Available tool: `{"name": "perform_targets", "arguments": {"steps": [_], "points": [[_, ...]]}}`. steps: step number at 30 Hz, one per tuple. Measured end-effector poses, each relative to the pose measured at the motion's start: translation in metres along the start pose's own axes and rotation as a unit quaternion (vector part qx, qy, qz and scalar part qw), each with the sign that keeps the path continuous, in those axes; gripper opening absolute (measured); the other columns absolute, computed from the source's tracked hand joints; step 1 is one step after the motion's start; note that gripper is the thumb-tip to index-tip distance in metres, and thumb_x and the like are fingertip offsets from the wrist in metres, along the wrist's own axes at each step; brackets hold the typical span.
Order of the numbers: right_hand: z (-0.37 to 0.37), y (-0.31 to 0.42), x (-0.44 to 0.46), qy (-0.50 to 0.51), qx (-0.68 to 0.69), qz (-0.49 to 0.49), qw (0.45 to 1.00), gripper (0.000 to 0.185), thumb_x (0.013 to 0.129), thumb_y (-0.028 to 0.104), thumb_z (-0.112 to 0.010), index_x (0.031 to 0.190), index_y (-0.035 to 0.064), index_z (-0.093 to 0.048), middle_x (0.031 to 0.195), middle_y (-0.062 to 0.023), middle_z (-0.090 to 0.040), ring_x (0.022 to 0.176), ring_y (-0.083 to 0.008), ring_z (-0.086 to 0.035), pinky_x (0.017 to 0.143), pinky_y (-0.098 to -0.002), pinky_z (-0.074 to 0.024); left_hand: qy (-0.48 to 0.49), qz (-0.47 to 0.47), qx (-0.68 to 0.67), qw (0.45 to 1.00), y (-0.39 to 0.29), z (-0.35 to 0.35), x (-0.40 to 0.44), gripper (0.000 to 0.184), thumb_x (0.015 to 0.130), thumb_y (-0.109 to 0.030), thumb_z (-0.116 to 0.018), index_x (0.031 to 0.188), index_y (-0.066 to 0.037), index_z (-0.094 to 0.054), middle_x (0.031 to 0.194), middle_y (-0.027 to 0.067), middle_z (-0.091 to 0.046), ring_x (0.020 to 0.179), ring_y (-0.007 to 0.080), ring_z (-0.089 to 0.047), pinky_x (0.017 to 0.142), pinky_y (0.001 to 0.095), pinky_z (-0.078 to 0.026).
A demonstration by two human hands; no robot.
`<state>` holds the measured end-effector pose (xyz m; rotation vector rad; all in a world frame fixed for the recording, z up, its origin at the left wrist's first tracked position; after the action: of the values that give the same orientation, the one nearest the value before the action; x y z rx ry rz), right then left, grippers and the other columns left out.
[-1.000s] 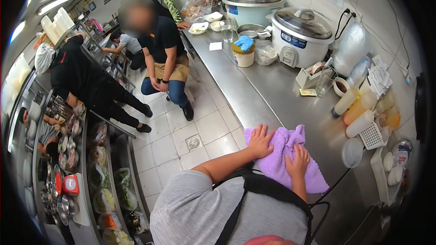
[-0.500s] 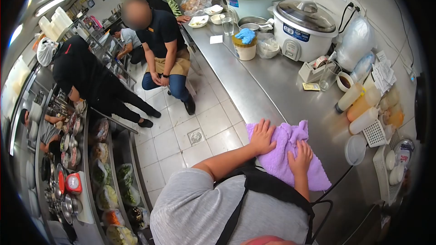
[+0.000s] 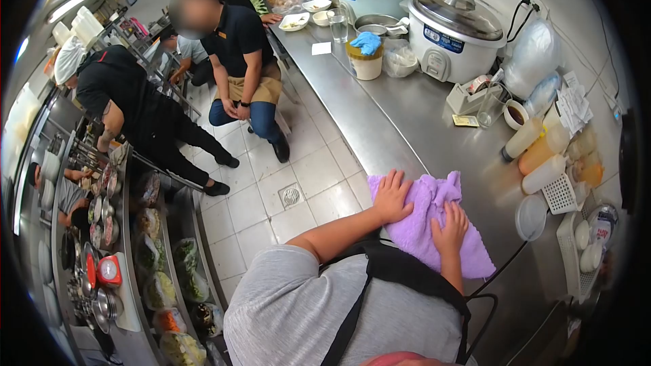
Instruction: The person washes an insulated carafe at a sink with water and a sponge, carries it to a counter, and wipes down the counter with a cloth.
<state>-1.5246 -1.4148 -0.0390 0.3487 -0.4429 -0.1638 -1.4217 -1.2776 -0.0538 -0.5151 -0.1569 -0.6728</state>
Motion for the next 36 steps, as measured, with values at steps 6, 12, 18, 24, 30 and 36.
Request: {"name": "perform_targets", "arguments": {"steps": [6,12,18,24,30,36], "points": [[-0.0019,-0.002,0.0009,0.014,-0.001,-0.014,1.0,0.051,0.069,0.029,-0.059,0.113,0.0067,-0.048,0.117,-0.0137,-0.045,0.111,-0.0325,-0.038,0.095,-0.0456,-0.0237,-0.013,-0.006,-0.003,1.0,-0.0008,0.0033,0.0001,0.058,0.063,-0.033,-0.056,0.113,-0.007,-0.044,0.122,0.0215,-0.034,0.118,0.0387,-0.026,0.094,0.0488,-0.024],[-0.0024,-0.0007,0.0006,0.016,-0.005,-0.012,1.0,0.051,0.069,0.029,-0.059,0.113,0.0063,-0.048,0.117,-0.0138,-0.045,0.111,-0.0326,-0.038,0.095,-0.0456,-0.0238,-0.021,-0.009,-0.008,1.0,0.0004,0.0034,-0.0017,0.058,0.063,-0.033,-0.056,0.113,-0.008,-0.044,0.122,0.021,-0.035,0.118,0.038,-0.027,0.094,0.0487,-0.025],[-0.0025,-0.0001,0.0004,0.009,-0.009,-0.003,1.0,0.051,0.069,0.028,-0.059,0.113,0.0061,-0.048,0.117,-0.0137,-0.045,0.111,-0.0323,-0.038,0.095,-0.045,-0.0241,-0.019,-0.009,-0.013,1.0,-0.0001,0.0053,-0.0012,0.057,0.063,-0.034,-0.056,0.113,-0.008,-0.044,0.122,0.0211,-0.035,0.117,0.0382,-0.027,0.094,0.0489,-0.025],[-0.003,-0.0011,-0.0003,0.004,-0.006,-0.001,1.0,0.051,0.069,0.028,-0.059,0.114,0.0064,-0.047,0.117,-0.0136,-0.045,0.111,-0.0316,-0.038,0.095,-0.0448,-0.0239,-0.02,-0.012,-0.017,1.0,-0.0002,0.0046,-0.0016,0.057,0.064,-0.034,-0.056,0.113,-0.007,-0.044,0.121,0.0211,-0.035,0.117,0.0383,-0.027,0.094,0.049,-0.025],[-0.0034,-0.0007,0.0,0.006,-0.006,0.002,1.0,0.052,0.069,0.028,-0.059,0.114,0.0063,-0.047,0.117,-0.0137,-0.045,0.111,-0.0318,-0.038,0.095,-0.045,-0.0241,-0.031,-0.023,-0.02,0.999,-0.0011,0.0069,-0.0017,0.056,0.064,-0.033,-0.056,0.112,-0.007,-0.045,0.119,0.0209,-0.037,0.116,0.0381,-0.028,0.093,0.0482,-0.025],[-0.0038,-0.0008,0.0004,0.008,-0.006,0.001,1.0,0.052,0.069,0.028,-0.059,0.114,0.006,-0.047,0.117,-0.0139,-0.045,0.111,-0.0321,-0.038,0.095,-0.0449,-0.0239,-0.034,-0.024,-0.018,0.999,-0.0013,0.0082,-0.002,0.056,0.064,-0.033,-0.056,0.112,-0.007,-0.045,0.119,0.0209,-0.037,0.116,0.0379,-0.029,0.093,0.0472,-0.025]]}}
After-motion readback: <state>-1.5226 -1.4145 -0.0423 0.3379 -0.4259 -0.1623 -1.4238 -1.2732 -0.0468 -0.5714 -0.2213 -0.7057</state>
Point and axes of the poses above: each hand's wrist, its own x-axis towards the middle knuckle, its own z-axis out of the back of the hand, y = z × x, the point moved 10 cm from there along x, towards the middle knuckle
